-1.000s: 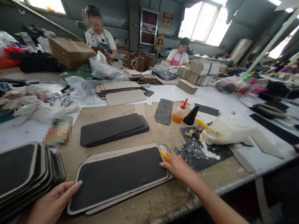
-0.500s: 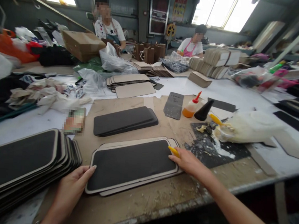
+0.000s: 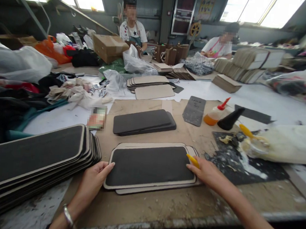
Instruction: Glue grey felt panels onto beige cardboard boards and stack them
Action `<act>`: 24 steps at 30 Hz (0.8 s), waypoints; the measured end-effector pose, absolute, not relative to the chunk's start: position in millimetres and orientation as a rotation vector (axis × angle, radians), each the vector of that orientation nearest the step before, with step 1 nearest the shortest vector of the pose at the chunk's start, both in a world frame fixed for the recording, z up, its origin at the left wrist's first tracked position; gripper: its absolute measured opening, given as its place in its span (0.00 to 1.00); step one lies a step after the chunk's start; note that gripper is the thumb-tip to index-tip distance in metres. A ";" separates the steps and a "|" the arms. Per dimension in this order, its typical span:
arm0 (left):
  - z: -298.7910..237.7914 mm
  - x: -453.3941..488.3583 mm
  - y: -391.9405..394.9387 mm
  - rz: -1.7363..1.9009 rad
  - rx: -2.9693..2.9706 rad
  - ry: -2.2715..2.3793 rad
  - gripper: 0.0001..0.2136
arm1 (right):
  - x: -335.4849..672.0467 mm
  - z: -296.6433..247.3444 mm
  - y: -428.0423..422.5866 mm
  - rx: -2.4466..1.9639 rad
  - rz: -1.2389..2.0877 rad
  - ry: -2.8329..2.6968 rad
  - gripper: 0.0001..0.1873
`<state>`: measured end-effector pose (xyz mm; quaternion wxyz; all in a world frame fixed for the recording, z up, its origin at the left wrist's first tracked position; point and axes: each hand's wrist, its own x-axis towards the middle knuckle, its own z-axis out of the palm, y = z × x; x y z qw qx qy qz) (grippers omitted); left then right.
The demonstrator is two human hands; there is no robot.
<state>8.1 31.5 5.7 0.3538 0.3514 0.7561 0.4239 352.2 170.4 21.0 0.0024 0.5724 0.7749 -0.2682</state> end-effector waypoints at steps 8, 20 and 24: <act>8.0 -0.5 31.3 1.011 0.840 1.838 0.29 | 344.0 48.1 161.5 1.979 -0.642 2.226 0.14; 21.5 6.6 33.4 1.043 0.770 1.739 0.27 | 338.9 44.4 150.9 2.151 -1.496 2.001 0.16; 18.3 0.7 31.0 1.031 0.750 1.778 0.28 | 342.6 35.7 155.0 2.113 -1.582 2.050 0.15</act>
